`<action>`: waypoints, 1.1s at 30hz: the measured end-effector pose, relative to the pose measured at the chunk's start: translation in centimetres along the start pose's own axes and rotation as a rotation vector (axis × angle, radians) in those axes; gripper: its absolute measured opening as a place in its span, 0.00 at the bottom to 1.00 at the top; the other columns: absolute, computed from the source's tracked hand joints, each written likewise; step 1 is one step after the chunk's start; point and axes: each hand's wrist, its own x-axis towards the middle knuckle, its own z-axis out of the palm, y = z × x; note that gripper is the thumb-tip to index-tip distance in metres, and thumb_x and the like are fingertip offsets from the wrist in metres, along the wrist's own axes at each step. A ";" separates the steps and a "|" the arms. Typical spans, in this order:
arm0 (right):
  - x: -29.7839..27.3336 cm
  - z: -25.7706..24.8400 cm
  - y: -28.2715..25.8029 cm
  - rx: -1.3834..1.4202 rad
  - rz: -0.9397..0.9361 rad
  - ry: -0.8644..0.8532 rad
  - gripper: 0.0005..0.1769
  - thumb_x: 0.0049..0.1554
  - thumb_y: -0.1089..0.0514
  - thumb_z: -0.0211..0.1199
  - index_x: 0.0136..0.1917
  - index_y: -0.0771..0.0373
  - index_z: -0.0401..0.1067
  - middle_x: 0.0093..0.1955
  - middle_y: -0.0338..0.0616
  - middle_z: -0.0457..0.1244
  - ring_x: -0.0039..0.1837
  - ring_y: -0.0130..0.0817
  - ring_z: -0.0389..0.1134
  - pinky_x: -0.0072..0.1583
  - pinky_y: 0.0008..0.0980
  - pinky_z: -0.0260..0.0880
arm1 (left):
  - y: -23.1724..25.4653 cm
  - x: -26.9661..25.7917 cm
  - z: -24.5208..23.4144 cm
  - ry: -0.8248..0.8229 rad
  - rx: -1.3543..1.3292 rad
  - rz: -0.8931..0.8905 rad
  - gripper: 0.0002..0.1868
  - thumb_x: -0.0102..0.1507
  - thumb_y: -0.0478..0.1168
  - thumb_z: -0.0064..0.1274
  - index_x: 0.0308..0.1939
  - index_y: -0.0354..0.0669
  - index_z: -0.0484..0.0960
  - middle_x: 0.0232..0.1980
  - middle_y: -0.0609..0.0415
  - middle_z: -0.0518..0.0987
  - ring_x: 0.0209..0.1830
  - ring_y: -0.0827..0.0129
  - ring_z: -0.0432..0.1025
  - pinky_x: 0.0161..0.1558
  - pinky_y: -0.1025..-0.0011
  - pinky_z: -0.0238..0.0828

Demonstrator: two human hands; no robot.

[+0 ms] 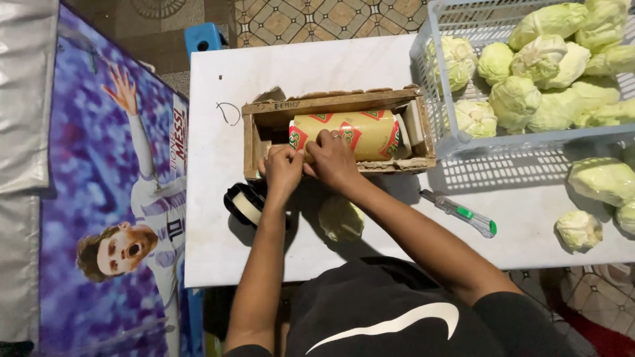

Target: Wrapping individual cabbages in plastic cling film and cutting the film with a utility knife.

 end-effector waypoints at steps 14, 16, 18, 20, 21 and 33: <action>-0.3 -0.4 1.2 -0.080 0.048 -0.148 0.06 0.53 0.53 0.65 0.38 0.54 0.71 0.39 0.45 0.58 0.39 0.52 0.66 0.38 0.48 0.63 | -1.6 0.2 1.8 0.172 -0.079 0.034 0.12 0.61 0.54 0.58 0.29 0.54 0.81 0.49 0.63 0.78 0.59 0.63 0.73 0.76 0.50 0.38; -0.3 -1.4 1.3 -0.086 0.067 -0.161 0.06 0.53 0.54 0.64 0.38 0.56 0.72 0.38 0.46 0.59 0.37 0.53 0.66 0.37 0.49 0.63 | -1.8 0.4 1.8 0.181 -0.098 0.033 0.12 0.61 0.55 0.58 0.29 0.55 0.81 0.48 0.64 0.78 0.59 0.64 0.73 0.76 0.50 0.37; -0.6 -2.7 1.8 -0.122 0.079 -0.169 0.07 0.53 0.53 0.65 0.38 0.56 0.72 0.39 0.47 0.60 0.38 0.53 0.67 0.37 0.48 0.64 | -1.9 0.5 2.3 0.187 -0.073 0.050 0.12 0.60 0.55 0.58 0.30 0.56 0.81 0.48 0.64 0.79 0.57 0.63 0.74 0.76 0.50 0.39; -1.2 -2.7 2.6 -0.123 0.135 -0.221 0.08 0.55 0.52 0.65 0.39 0.56 0.72 0.40 0.47 0.60 0.38 0.54 0.67 0.38 0.50 0.65 | -1.4 0.1 1.8 0.186 -0.089 0.043 0.12 0.60 0.54 0.58 0.30 0.54 0.82 0.48 0.63 0.79 0.57 0.63 0.74 0.76 0.51 0.39; -1.4 -2.7 3.0 -0.124 0.187 -0.266 0.08 0.56 0.51 0.65 0.40 0.56 0.73 0.42 0.47 0.60 0.39 0.56 0.68 0.39 0.51 0.67 | -1.0 -0.1 1.5 0.190 -0.105 0.040 0.12 0.60 0.53 0.58 0.30 0.53 0.82 0.48 0.62 0.79 0.57 0.62 0.74 0.76 0.52 0.39; -0.9 -7.5 2.2 0.124 0.431 -0.479 0.12 0.60 0.50 0.59 0.54 0.53 0.63 0.55 0.49 0.58 0.50 0.66 0.70 0.53 0.61 0.73 | -1.5 0.4 2.2 0.196 -0.126 0.022 0.14 0.63 0.56 0.54 0.31 0.55 0.82 0.43 0.62 0.81 0.53 0.65 0.76 0.76 0.50 0.37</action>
